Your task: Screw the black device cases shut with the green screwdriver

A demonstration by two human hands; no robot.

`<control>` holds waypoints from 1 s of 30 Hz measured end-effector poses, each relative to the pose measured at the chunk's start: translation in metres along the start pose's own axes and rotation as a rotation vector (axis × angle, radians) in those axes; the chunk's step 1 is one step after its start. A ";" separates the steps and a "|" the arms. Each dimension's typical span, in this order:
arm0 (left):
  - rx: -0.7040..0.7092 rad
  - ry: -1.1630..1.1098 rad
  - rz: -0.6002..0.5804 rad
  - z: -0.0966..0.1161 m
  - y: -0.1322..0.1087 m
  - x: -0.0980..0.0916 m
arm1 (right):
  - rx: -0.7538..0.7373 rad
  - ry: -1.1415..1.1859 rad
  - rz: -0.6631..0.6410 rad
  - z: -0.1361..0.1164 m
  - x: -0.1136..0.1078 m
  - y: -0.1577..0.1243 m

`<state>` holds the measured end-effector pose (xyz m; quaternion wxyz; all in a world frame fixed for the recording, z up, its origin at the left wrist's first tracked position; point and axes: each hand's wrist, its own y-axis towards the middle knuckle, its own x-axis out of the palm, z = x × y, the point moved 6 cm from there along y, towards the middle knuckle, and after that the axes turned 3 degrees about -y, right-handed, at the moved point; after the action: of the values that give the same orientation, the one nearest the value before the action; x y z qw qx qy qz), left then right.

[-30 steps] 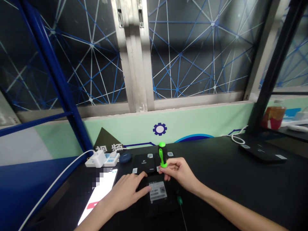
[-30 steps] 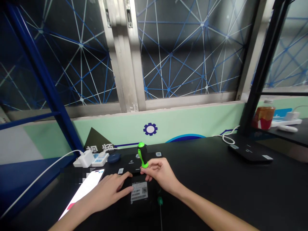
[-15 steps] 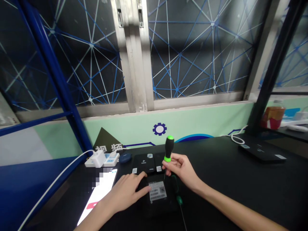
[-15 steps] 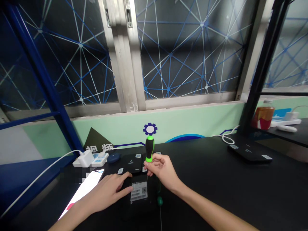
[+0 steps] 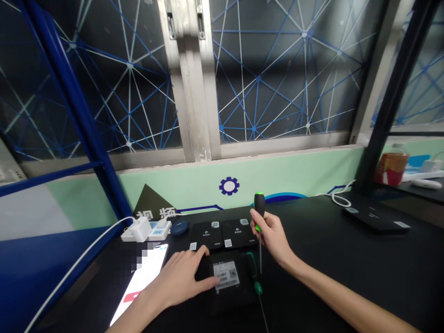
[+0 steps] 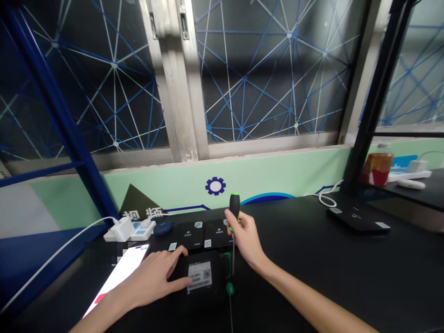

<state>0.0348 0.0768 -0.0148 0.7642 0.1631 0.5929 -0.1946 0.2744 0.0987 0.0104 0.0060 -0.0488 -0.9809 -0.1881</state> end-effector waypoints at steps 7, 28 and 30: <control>-0.002 -0.016 -0.029 -0.001 0.000 -0.001 | -0.079 -0.395 -0.052 -0.002 -0.010 0.010; -0.010 -0.096 -0.059 -0.001 0.001 -0.002 | 0.091 -1.360 -0.275 0.033 -0.015 0.015; -0.015 -0.097 -0.071 -0.001 0.000 -0.002 | 0.096 -1.383 -0.272 0.032 -0.016 0.015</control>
<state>0.0339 0.0777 -0.0132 0.7859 0.1265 0.5619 -0.2251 0.2919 0.1231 -0.0147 -0.6400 -0.0335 -0.7645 -0.0695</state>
